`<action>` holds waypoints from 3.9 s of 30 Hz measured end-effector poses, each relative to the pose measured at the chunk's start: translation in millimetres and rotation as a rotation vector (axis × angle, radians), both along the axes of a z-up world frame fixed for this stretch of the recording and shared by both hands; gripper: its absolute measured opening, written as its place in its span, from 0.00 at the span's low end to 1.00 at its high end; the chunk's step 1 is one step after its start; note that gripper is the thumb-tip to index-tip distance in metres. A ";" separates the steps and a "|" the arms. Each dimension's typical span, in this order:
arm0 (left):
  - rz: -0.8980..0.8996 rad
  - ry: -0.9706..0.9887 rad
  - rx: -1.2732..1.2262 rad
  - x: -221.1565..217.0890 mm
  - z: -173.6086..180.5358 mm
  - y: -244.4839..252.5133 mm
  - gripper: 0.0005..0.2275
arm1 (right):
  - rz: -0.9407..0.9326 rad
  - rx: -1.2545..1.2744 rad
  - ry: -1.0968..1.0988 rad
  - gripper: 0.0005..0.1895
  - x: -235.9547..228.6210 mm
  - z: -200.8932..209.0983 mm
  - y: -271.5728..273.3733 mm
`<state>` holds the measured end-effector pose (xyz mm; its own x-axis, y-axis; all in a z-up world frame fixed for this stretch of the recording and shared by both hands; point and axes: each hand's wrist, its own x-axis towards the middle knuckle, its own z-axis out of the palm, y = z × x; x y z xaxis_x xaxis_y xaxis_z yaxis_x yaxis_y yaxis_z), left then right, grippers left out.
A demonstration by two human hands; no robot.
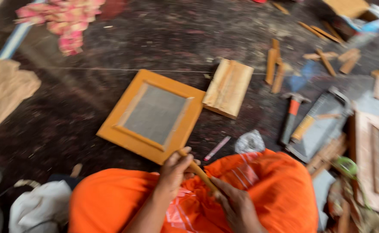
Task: The person assembles a wooden frame with a mesh screen by hammering nails into the frame, sawing wooden strips to size, and fitting them into the frame. The person uses a hammer, saw, and nails to complete the assembly.
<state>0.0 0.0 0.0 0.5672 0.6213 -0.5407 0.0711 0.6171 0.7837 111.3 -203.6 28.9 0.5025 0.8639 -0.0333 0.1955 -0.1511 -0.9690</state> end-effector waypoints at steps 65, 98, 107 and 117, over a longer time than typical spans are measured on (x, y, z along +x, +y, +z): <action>0.153 0.004 0.001 49.4 -66.6 -24.1 0.08 | -0.084 0.025 -0.511 0.11 15.3 -6.5 9.1; 0.083 0.044 0.021 20.1 -3.9 -8.2 0.08 | 0.133 -0.125 -0.461 0.11 6.7 24.9 16.9; 0.050 0.054 0.022 19.4 3.7 -6.8 0.12 | 0.205 -0.273 -0.574 0.07 2.8 31.1 21.9; 0.036 -0.173 -0.008 19.8 -15.2 -4.7 0.17 | 0.233 -0.250 -0.432 0.08 4.9 28.6 21.8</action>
